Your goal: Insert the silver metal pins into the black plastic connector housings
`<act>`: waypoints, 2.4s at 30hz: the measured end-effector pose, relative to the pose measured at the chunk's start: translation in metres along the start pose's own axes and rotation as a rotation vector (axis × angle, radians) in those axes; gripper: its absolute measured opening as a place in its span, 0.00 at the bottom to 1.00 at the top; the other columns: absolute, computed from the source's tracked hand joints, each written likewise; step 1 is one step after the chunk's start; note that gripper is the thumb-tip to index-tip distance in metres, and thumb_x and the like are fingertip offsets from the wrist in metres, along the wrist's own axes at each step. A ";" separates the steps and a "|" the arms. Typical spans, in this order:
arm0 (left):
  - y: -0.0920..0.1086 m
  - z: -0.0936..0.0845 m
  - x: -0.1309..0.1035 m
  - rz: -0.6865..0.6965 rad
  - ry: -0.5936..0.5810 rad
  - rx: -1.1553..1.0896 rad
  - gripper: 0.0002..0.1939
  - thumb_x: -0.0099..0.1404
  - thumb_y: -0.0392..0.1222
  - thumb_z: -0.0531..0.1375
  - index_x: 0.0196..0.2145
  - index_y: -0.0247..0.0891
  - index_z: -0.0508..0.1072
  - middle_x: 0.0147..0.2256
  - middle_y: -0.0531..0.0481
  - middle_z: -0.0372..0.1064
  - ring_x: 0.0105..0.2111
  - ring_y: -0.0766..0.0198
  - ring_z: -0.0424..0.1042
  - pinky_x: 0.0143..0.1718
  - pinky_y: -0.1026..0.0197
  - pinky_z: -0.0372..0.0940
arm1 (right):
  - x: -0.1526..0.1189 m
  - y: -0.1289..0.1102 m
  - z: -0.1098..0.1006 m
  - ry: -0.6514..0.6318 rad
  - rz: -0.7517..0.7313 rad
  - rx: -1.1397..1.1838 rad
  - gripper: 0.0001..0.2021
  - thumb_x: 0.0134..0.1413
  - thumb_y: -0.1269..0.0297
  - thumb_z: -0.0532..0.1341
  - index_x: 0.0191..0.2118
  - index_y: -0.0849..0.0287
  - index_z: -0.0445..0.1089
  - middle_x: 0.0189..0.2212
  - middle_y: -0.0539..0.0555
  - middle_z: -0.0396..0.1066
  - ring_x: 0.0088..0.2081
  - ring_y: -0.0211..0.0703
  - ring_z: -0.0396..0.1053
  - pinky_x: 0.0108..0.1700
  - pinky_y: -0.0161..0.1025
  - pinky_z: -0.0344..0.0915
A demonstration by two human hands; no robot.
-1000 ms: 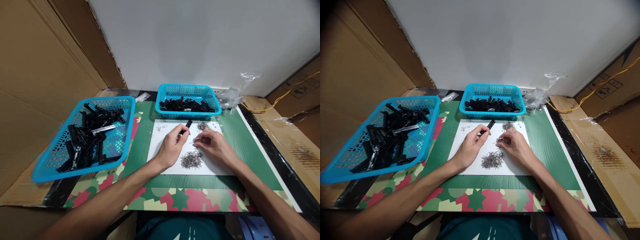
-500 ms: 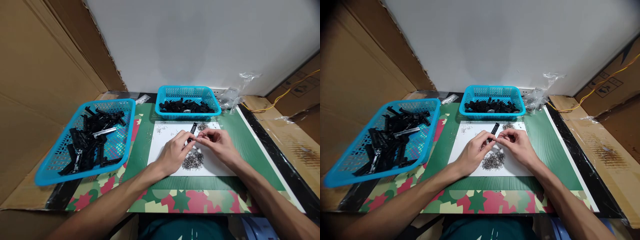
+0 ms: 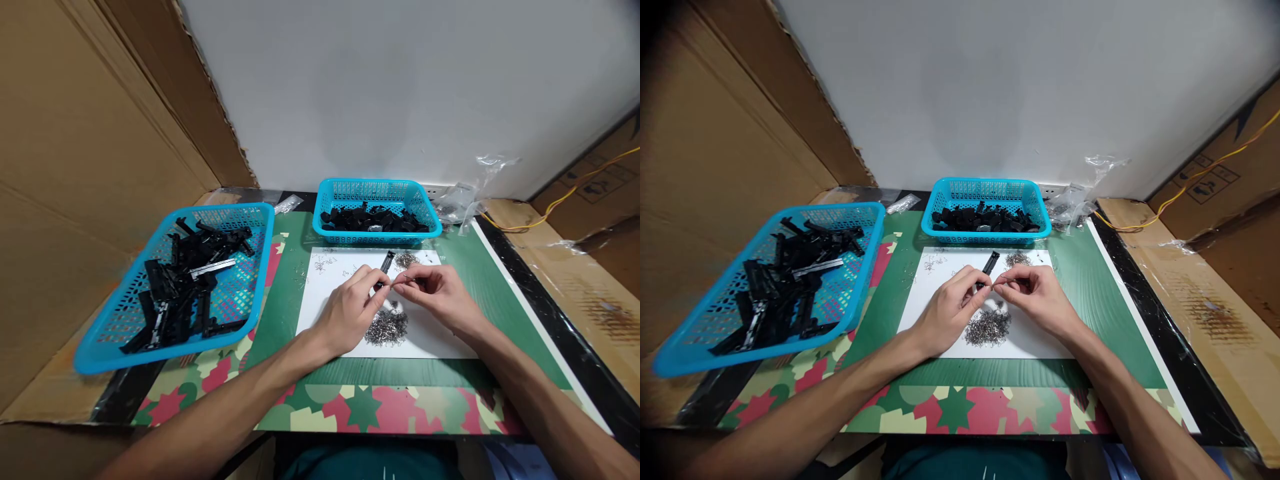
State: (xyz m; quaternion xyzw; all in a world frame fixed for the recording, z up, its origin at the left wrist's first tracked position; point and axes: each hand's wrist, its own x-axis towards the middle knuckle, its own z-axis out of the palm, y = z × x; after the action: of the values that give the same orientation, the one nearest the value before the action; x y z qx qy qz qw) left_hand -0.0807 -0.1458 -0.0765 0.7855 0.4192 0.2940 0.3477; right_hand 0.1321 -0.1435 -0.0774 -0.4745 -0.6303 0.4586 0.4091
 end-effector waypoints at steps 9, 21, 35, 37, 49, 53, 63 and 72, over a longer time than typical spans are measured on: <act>-0.005 0.002 -0.002 0.002 0.086 -0.144 0.15 0.79 0.48 0.52 0.60 0.44 0.63 0.47 0.46 0.70 0.37 0.61 0.71 0.42 0.55 0.66 | -0.010 -0.012 0.005 0.296 -0.417 -0.378 0.04 0.59 0.67 0.67 0.34 0.54 0.80 0.24 0.49 0.67 0.26 0.40 0.62 0.30 0.40 0.60; -0.010 0.003 -0.002 0.026 0.037 -0.242 0.27 0.78 0.48 0.55 0.71 0.47 0.56 0.49 0.45 0.70 0.33 0.64 0.69 0.44 0.56 0.69 | -0.011 -0.011 0.010 0.192 -0.630 -0.487 0.08 0.63 0.71 0.63 0.38 0.54 0.80 0.23 0.49 0.67 0.25 0.41 0.65 0.28 0.40 0.63; -0.010 0.000 -0.004 0.055 -0.020 -0.205 0.25 0.79 0.46 0.54 0.70 0.50 0.60 0.52 0.45 0.71 0.42 0.59 0.72 0.48 0.57 0.69 | -0.010 -0.008 0.007 0.097 -0.635 -0.377 0.06 0.63 0.73 0.66 0.39 0.56 0.80 0.24 0.48 0.67 0.25 0.39 0.65 0.28 0.37 0.61; -0.008 -0.001 -0.004 0.044 -0.050 -0.220 0.24 0.79 0.46 0.53 0.70 0.51 0.60 0.52 0.45 0.70 0.40 0.60 0.71 0.45 0.58 0.68 | -0.010 -0.006 0.007 0.082 -0.621 -0.377 0.06 0.64 0.72 0.66 0.39 0.55 0.80 0.24 0.49 0.68 0.25 0.39 0.65 0.28 0.38 0.61; 0.000 -0.003 0.001 -0.274 -0.301 -0.956 0.15 0.76 0.57 0.56 0.46 0.45 0.60 0.29 0.59 0.47 0.22 0.72 0.44 0.21 0.68 0.37 | -0.007 -0.004 0.001 0.074 -0.684 -0.457 0.04 0.64 0.72 0.67 0.41 0.57 0.80 0.25 0.49 0.68 0.28 0.41 0.65 0.31 0.39 0.62; 0.002 -0.007 0.003 -0.305 -0.322 -0.955 0.15 0.76 0.58 0.55 0.44 0.44 0.59 0.31 0.58 0.53 0.22 0.73 0.47 0.21 0.69 0.38 | -0.007 -0.003 0.001 0.079 -0.724 -0.503 0.07 0.65 0.76 0.65 0.40 0.59 0.79 0.25 0.50 0.68 0.29 0.41 0.65 0.32 0.39 0.62; -0.006 -0.010 0.004 0.051 -0.004 -0.075 0.12 0.70 0.43 0.66 0.50 0.42 0.73 0.44 0.51 0.73 0.34 0.66 0.70 0.33 0.64 0.63 | -0.003 0.005 -0.012 0.068 -0.629 -0.565 0.07 0.66 0.74 0.64 0.37 0.59 0.79 0.26 0.51 0.69 0.29 0.41 0.66 0.31 0.37 0.61; -0.013 -0.004 0.003 0.141 0.111 0.209 0.07 0.70 0.39 0.66 0.46 0.40 0.78 0.42 0.51 0.80 0.37 0.62 0.78 0.39 0.60 0.68 | 0.000 0.006 -0.018 -0.022 -0.483 -0.619 0.13 0.71 0.69 0.58 0.52 0.54 0.78 0.35 0.55 0.76 0.39 0.48 0.71 0.41 0.44 0.68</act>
State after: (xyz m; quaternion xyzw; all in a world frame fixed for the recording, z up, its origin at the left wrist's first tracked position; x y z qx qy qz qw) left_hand -0.0882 -0.1373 -0.0836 0.8274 0.4101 0.3154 0.2186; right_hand 0.1505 -0.1393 -0.0784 -0.4082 -0.8367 0.1425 0.3360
